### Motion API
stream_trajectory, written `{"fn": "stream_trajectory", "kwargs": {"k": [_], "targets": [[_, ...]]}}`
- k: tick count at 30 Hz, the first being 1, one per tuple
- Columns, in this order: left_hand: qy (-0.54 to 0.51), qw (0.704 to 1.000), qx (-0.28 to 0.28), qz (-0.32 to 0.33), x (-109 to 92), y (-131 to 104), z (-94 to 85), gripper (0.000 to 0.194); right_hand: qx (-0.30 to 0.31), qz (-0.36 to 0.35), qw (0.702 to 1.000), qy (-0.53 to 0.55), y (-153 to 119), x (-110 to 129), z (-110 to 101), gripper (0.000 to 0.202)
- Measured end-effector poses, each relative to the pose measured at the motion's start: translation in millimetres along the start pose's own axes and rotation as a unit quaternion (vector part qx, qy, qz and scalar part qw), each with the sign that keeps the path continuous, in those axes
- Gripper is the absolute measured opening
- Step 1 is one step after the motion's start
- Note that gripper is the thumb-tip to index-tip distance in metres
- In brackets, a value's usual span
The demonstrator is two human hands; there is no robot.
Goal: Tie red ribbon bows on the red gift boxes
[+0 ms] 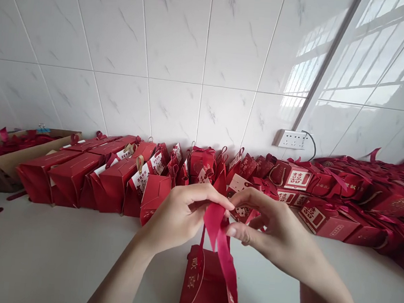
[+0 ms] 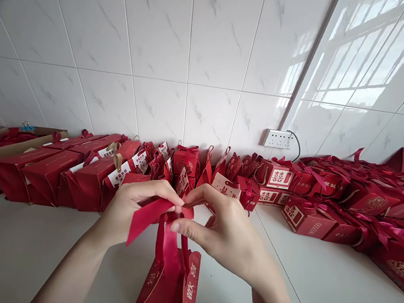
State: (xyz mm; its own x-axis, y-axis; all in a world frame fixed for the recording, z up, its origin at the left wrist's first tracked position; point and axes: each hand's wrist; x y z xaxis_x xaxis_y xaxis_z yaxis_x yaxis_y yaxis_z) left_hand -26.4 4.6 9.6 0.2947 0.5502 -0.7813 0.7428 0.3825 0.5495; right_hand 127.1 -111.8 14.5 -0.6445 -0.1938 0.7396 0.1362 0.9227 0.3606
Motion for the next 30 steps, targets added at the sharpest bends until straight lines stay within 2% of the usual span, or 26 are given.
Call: {"fn": "stream_trajectory", "kwargs": {"k": [4, 8, 11, 15, 17, 20, 23, 27, 30], "targets": [[0.060, 0.996, 0.004, 0.064, 0.3, -4.3, 2.0, 0.024, 0.021, -0.004, 0.999, 0.028, 3.0, -0.2, 9.1, 0.011], [0.112, 0.991, 0.008, 0.072, -1.7, -5.0, 2.5, 0.021, 0.000, 0.019, 1.000, -0.004, 2.7, 0.8, 15.7, 0.009], [0.129, 0.989, 0.008, 0.076, -2.5, -4.6, 2.2, 0.023, -0.015, 0.025, 0.999, -0.035, 1.9, 5.1, 19.5, 0.016], [0.131, 0.988, 0.014, 0.081, -3.7, -4.4, 0.9, 0.026, -0.030, 0.021, 0.999, -0.023, -3.5, 9.7, 24.0, 0.029], [0.115, 0.990, 0.014, 0.081, -5.7, -4.2, 0.6, 0.026, -0.038, 0.043, 0.998, 0.019, -9.7, 9.1, 25.4, 0.023], [0.066, 0.994, 0.009, 0.082, -9.2, -4.2, 1.3, 0.023, -0.037, 0.074, 0.986, 0.148, -20.8, 4.5, 27.1, 0.020], [-0.010, 0.998, 0.002, 0.056, -8.4, -7.2, 3.3, 0.016, -0.106, 0.068, 0.957, 0.262, -27.3, -2.1, 30.8, 0.029], [-0.109, 0.993, -0.042, -0.001, 3.0, -19.2, 3.6, 0.006, -0.187, 0.078, 0.931, 0.303, -23.6, -6.9, 38.0, 0.028], [-0.143, 0.984, -0.102, -0.043, 13.0, -30.0, 1.5, 0.010, -0.223, 0.061, 0.925, 0.301, -17.2, -4.9, 41.5, 0.035]]}}
Point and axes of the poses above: each hand's wrist, its own y-axis towards the middle knuckle, its own z-axis out of the palm, x = y × z
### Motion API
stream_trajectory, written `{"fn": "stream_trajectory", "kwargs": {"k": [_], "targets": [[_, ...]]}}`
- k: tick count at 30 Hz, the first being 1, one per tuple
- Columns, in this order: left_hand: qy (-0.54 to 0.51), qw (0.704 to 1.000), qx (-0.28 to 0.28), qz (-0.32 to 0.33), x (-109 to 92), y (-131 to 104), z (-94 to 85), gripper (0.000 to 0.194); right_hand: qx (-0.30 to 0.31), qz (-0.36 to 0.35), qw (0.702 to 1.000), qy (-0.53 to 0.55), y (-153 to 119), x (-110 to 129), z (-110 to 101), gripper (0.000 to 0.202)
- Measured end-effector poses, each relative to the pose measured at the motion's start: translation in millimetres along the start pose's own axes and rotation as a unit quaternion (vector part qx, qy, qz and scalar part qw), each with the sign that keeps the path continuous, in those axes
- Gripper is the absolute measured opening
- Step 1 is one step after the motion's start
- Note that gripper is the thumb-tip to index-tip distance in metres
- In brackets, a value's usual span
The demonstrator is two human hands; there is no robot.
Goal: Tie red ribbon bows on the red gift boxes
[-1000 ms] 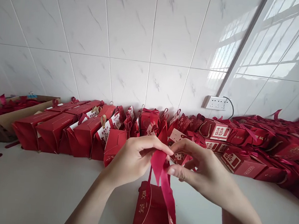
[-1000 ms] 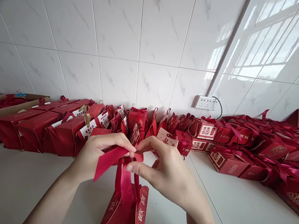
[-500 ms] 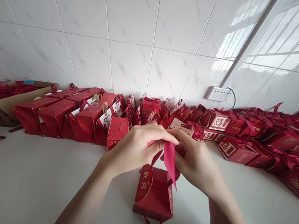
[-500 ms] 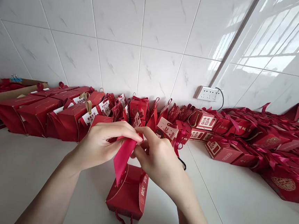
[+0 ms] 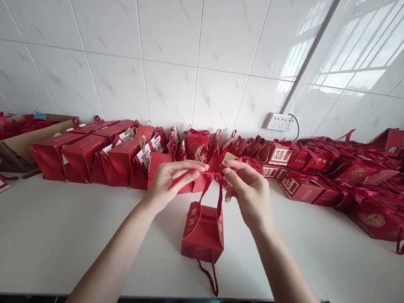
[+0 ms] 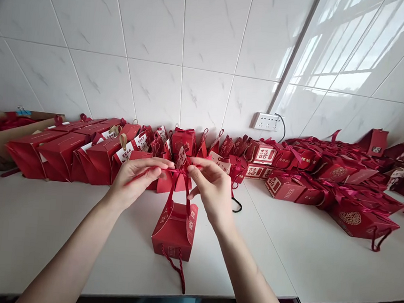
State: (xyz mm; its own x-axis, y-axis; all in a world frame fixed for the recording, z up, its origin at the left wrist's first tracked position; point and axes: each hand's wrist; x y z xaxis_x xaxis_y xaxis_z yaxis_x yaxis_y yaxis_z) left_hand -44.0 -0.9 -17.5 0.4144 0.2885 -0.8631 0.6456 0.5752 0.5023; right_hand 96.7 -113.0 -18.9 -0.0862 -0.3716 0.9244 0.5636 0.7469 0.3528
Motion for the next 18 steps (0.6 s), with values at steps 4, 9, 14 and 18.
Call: {"fn": "stream_trajectory", "kwargs": {"k": [4, 9, 14, 18], "targets": [[-0.056, 0.994, -0.070, -0.066, 4.7, -6.1, -5.4, 0.018, -0.021, -0.021, 1.000, -0.009, 4.0, 5.5, 7.8, 0.054], [-0.077, 0.992, -0.071, -0.075, 7.1, -7.0, -11.4, 0.023, -0.015, -0.029, 0.999, -0.021, 8.2, 10.9, 9.4, 0.061], [-0.047, 0.990, -0.084, -0.104, 17.9, -16.5, -23.3, 0.024, -0.044, -0.007, 0.999, -0.013, 5.8, 9.7, -6.5, 0.053], [-0.045, 0.987, -0.094, -0.124, 21.6, -27.9, -26.8, 0.023, -0.082, 0.013, 0.996, -0.003, -3.8, 5.7, -24.5, 0.051]]}}
Point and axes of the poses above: each hand's wrist, its own y-axis towards the middle knuckle, its own z-axis out of the palm, x = y × z
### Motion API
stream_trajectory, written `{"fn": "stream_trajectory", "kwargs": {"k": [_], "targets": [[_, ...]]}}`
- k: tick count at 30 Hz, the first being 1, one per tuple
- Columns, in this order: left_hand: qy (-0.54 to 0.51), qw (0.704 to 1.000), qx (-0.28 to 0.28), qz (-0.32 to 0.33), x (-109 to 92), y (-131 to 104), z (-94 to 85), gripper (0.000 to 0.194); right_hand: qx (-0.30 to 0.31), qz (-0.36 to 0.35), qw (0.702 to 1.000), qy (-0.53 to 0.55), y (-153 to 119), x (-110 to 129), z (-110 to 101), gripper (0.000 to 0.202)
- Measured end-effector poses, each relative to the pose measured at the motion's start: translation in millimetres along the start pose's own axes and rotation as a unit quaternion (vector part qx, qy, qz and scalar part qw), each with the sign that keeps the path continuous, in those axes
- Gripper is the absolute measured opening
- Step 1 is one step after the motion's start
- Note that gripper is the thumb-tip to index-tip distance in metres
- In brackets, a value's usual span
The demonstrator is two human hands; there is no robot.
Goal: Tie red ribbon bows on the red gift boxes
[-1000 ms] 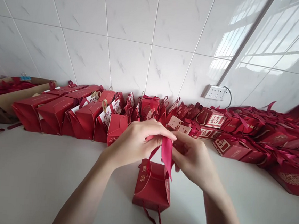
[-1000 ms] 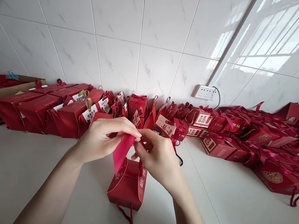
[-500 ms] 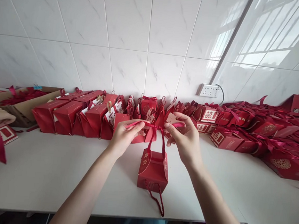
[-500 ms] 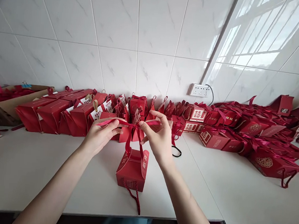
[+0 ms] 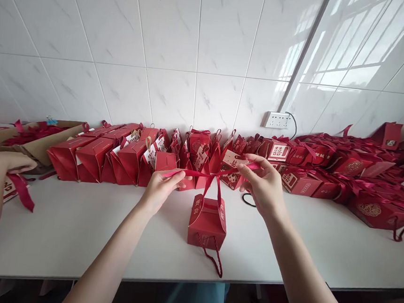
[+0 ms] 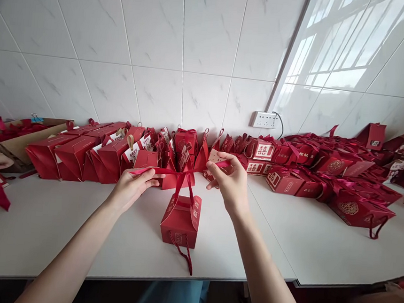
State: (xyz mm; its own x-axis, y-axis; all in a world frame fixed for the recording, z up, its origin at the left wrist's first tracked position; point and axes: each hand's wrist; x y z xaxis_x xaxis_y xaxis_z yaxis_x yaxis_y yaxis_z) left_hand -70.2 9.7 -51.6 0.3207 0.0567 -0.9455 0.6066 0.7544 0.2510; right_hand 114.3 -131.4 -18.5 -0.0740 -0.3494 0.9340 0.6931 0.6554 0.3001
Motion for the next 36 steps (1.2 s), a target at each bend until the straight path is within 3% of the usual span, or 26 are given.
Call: {"fn": "stream_trajectory", "kwargs": {"k": [5, 13, 22, 36], "targets": [[-0.008, 0.999, -0.028, -0.026, 4.0, -11.0, -5.9, 0.027, -0.033, 0.001, 0.999, -0.001, -12.6, -7.6, -20.8, 0.048], [-0.005, 0.992, -0.109, -0.068, 23.7, -24.4, -31.9, 0.031, -0.096, 0.042, 0.994, 0.005, -29.4, -20.3, -42.6, 0.049], [0.042, 0.977, -0.172, -0.122, 30.9, -39.5, -52.3, 0.036, -0.119, 0.089, 0.989, -0.009, -45.6, -32.9, -65.3, 0.049], [0.119, 0.968, -0.155, -0.157, 41.6, -49.6, -72.8, 0.038, -0.112, 0.130, 0.985, -0.028, -53.8, -49.9, -87.4, 0.051]]}}
Point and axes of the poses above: each hand's wrist, its own y-axis towards the middle knuckle, its own z-axis out of the palm, x = y × z
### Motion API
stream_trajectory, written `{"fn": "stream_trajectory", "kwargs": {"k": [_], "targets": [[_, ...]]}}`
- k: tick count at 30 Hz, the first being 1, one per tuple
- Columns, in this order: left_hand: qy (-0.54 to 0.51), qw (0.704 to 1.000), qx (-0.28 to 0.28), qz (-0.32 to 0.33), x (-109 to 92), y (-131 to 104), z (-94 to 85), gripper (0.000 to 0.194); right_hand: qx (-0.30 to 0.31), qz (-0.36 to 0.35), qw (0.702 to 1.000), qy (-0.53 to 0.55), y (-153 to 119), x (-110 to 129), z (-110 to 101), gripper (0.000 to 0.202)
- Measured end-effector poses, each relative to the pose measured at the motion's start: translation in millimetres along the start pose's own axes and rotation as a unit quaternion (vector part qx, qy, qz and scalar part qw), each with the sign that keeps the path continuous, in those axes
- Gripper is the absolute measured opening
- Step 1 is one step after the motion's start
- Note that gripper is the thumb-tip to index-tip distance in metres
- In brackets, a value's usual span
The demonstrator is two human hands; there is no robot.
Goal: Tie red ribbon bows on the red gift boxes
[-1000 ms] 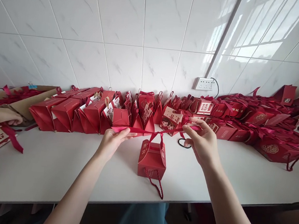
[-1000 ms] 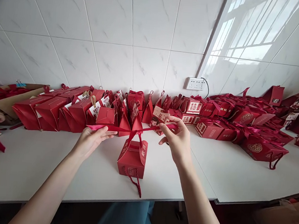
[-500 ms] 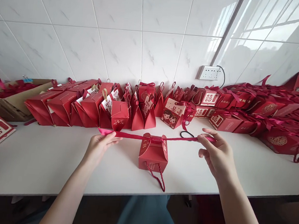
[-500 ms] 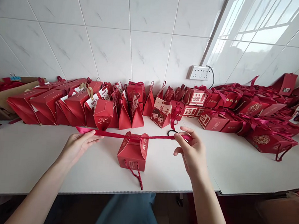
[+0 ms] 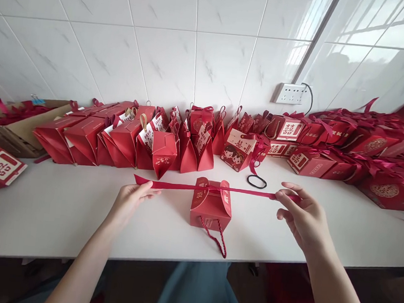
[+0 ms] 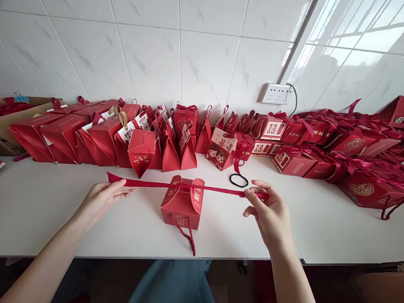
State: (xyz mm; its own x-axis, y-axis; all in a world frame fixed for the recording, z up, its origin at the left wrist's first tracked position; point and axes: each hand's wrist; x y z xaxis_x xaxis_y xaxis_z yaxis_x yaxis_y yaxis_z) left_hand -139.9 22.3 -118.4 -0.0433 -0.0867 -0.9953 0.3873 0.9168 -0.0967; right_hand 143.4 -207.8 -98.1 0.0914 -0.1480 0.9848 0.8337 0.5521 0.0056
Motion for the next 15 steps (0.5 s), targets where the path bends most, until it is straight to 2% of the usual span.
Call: {"fn": "stream_trajectory", "kwargs": {"k": [9, 15], "targets": [[0.098, 0.995, 0.020, -0.012, 7.1, 2.2, -16.1, 0.039, 0.003, 0.000, 1.000, -0.024, -5.9, -13.7, -17.2, 0.043], [0.202, 0.979, 0.032, -0.005, 10.8, 3.5, -25.7, 0.044, 0.021, 0.022, 0.993, -0.117, -7.9, -26.9, -30.3, 0.047]]}}
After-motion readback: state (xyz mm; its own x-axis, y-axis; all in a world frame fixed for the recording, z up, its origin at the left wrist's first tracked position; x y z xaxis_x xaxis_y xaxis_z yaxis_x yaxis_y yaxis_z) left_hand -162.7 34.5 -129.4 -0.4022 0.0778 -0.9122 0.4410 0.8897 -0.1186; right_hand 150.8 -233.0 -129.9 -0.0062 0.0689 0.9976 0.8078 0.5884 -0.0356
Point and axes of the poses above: each hand's wrist, its own y-axis towards the middle knuckle, its own z-axis out of the palm, x = y × z
